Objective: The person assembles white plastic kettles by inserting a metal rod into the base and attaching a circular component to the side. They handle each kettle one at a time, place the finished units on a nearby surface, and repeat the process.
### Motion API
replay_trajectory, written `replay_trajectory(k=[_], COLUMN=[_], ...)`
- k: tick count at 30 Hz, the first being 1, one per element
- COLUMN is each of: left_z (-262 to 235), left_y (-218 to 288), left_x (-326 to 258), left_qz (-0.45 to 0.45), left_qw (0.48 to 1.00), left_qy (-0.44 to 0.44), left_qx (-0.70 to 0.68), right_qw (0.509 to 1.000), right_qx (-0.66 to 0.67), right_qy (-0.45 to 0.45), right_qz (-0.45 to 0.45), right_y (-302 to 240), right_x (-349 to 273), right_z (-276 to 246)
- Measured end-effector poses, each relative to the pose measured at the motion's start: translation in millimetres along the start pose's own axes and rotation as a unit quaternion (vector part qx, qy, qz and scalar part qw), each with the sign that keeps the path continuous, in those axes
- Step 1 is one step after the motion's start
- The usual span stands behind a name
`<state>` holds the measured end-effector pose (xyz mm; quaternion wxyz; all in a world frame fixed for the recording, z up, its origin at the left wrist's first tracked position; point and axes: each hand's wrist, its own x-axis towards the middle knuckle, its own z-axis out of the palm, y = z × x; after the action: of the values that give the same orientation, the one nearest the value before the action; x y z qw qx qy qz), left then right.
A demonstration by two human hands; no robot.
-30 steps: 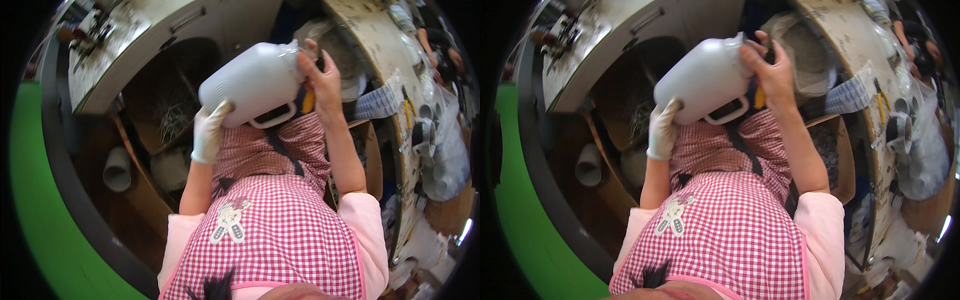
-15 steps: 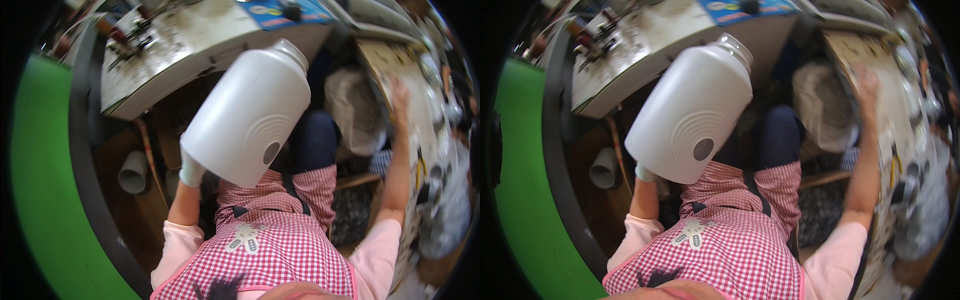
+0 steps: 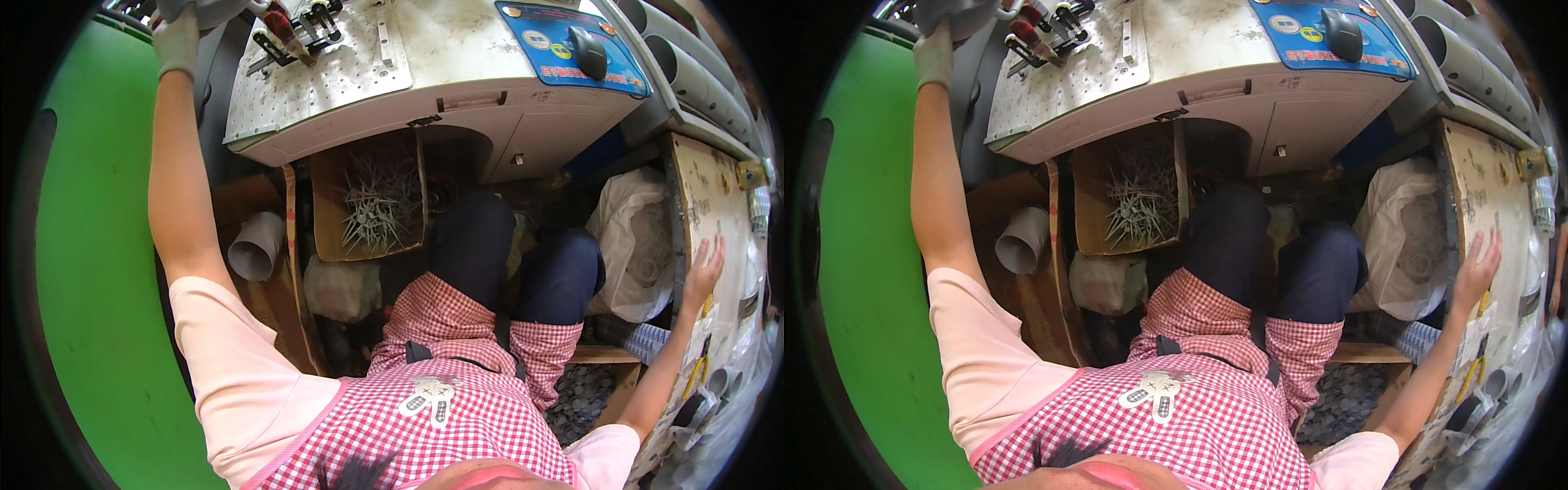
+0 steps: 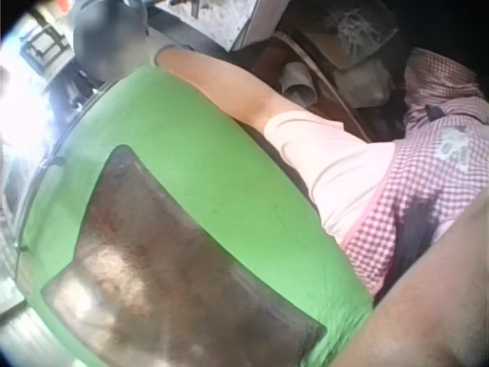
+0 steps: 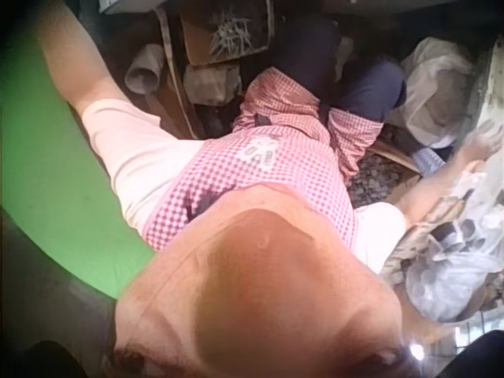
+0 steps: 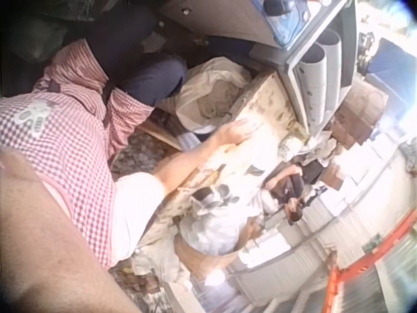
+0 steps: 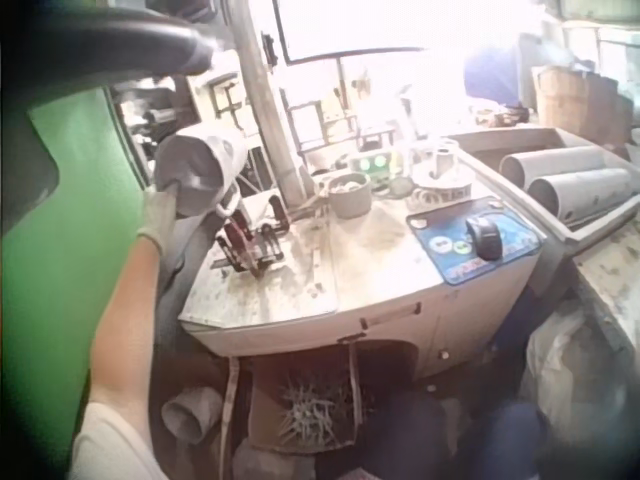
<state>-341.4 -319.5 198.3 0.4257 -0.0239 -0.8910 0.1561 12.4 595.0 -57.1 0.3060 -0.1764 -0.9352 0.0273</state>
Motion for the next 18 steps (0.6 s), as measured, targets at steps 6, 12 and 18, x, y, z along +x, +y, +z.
replay_trajectory(k=[6,12,18], left_z=[54.4,24.1,11.5], left_y=[32.2,59.1,59.9], left_x=[-7.7,-35.2,-38.3], left_qz=[-0.181,-0.285,-0.249], left_qw=[0.952,0.797,0.847], left_qy=[-0.063,-0.089,-0.234], left_qx=[-0.237,-0.524,-0.408], right_qw=[0.992,0.988,0.978], right_qx=[0.106,0.123,0.174], right_qy=[-0.056,-0.091,-0.099], right_qz=[-0.036,0.018,0.061], right_y=[-117.5,-121.1,-135.4], right_x=[-43.0,-72.4,-108.4], right_z=[-41.3,-49.0,-42.8])
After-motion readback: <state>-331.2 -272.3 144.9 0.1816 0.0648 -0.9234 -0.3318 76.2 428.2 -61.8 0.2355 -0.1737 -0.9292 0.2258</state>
